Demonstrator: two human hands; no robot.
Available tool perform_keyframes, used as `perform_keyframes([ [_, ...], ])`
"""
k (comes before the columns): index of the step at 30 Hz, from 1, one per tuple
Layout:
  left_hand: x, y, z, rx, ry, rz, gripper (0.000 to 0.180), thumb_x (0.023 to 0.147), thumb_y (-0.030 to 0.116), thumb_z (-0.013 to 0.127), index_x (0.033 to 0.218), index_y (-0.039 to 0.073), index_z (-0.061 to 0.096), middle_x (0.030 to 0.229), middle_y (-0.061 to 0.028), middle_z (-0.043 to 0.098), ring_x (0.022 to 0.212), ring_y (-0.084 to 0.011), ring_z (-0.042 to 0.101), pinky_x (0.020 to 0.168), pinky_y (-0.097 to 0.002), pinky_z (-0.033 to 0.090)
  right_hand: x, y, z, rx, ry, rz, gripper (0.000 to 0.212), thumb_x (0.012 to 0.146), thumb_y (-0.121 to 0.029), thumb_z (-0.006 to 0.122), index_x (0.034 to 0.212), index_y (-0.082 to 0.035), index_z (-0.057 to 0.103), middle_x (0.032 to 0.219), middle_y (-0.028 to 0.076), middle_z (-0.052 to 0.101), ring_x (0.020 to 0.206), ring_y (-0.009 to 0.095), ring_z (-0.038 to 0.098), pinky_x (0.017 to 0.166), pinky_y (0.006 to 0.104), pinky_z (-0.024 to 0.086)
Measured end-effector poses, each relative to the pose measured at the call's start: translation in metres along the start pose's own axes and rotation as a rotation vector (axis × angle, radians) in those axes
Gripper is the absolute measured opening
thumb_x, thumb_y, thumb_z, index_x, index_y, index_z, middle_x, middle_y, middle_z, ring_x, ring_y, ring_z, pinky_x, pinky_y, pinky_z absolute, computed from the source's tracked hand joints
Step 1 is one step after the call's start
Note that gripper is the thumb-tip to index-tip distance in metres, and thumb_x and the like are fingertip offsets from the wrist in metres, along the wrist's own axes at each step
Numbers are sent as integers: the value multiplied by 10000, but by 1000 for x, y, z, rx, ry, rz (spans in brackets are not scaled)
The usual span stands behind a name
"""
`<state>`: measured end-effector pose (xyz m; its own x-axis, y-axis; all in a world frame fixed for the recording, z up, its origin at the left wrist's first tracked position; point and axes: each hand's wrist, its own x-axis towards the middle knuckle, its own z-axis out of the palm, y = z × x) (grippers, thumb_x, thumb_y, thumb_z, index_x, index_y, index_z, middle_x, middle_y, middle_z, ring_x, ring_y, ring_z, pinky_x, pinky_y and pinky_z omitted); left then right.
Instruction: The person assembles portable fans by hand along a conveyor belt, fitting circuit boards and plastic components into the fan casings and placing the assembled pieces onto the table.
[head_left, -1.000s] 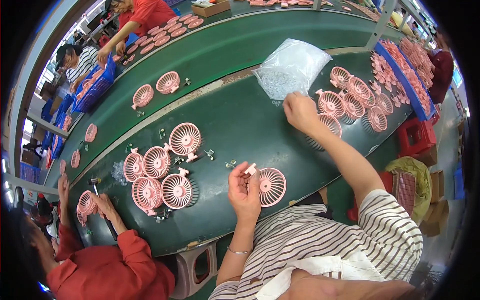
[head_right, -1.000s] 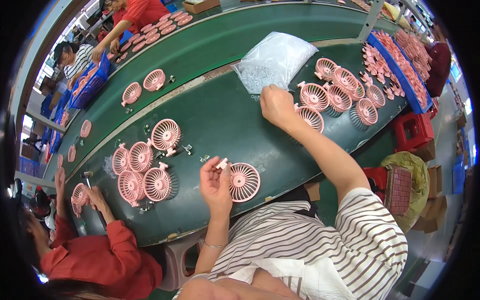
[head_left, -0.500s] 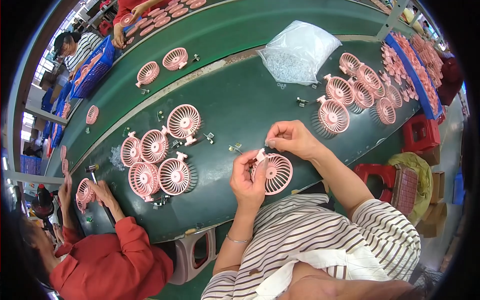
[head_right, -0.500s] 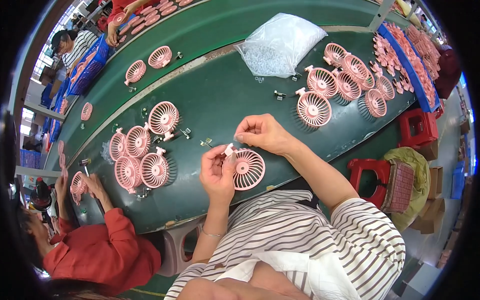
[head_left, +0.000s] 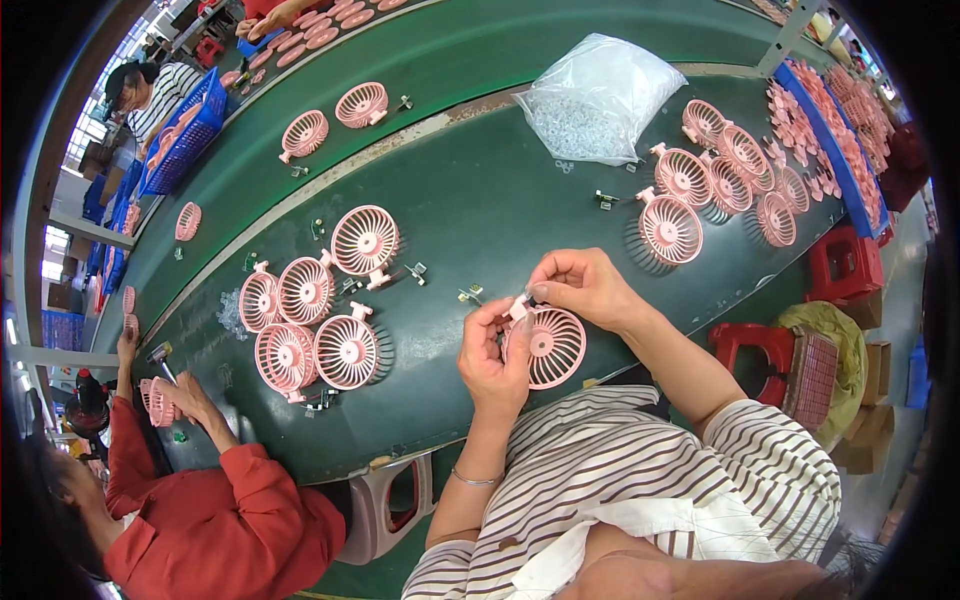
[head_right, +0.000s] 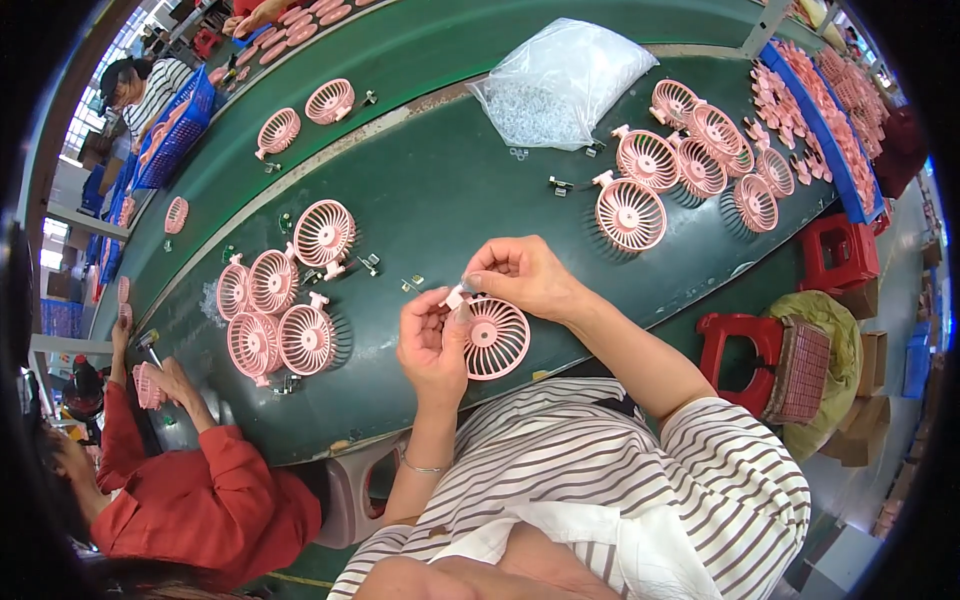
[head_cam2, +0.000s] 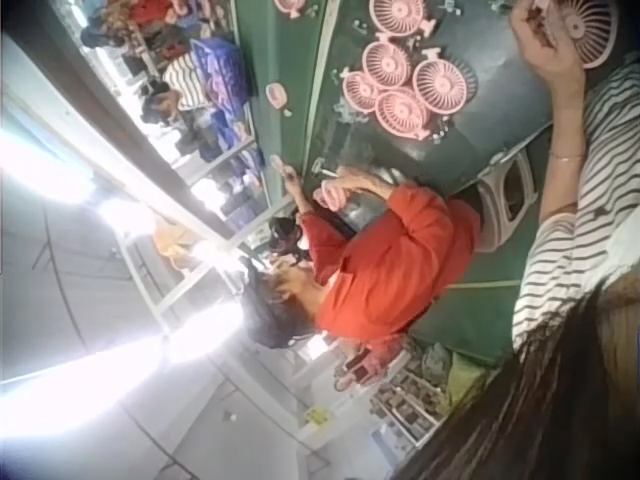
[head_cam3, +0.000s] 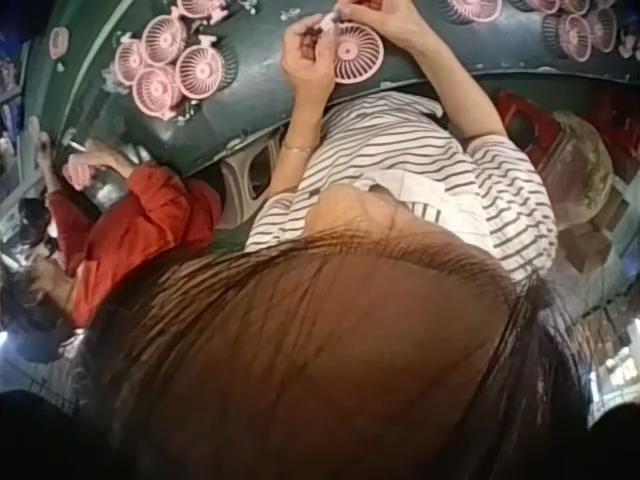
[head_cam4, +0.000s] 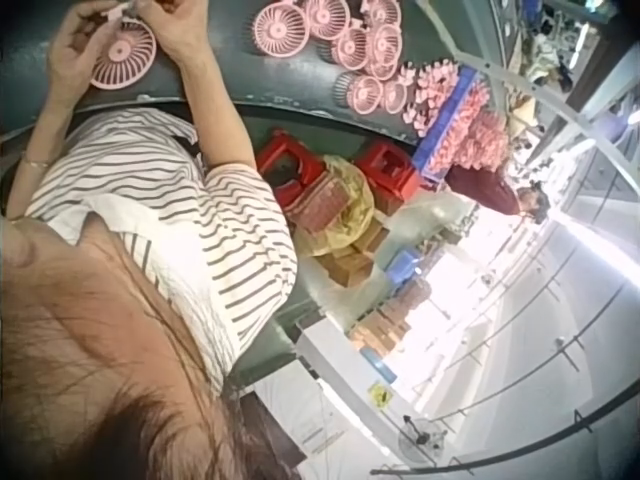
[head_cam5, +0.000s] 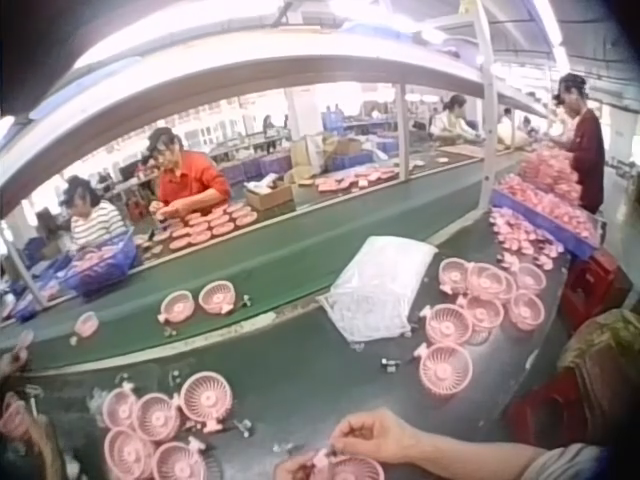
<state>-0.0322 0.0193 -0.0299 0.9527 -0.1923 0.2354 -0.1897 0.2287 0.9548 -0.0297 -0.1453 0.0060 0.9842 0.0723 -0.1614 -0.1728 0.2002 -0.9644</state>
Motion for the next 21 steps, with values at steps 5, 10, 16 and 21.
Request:
perform_keyframes([
  [5,2,5,-7,306,-63,52,325,837,14,622,1155,-21,568,964,-109,580,827,-155,595,733,-269,494,-1,7,2,-9,37,-26,117,860,-61,625,924,37,624,841,45,643,754,71,598,681,207,497],
  [10,4,3,-2,191,-14,77,273,832,18,618,1103,-10,602,936,-108,569,788,-162,585,703,-263,486,-3,11,6,-72,48,-90,129,859,-71,628,923,41,632,830,48,653,739,66,601,661,206,499],
  [16,5,6,-2,278,-30,111,252,826,3,598,1077,-7,608,931,-118,577,790,-178,588,701,-272,485,-6,12,9,-209,121,-182,94,841,-65,635,866,23,655,786,38,645,700,66,590,618,218,481],
  [21,4,8,-3,353,-35,163,252,815,-1,595,1066,-5,609,917,-129,581,776,-197,590,695,-284,485,-7,16,14,-263,198,-230,87,836,-78,646,840,9,648,723,12,607,638,46,537,571,211,440],
])
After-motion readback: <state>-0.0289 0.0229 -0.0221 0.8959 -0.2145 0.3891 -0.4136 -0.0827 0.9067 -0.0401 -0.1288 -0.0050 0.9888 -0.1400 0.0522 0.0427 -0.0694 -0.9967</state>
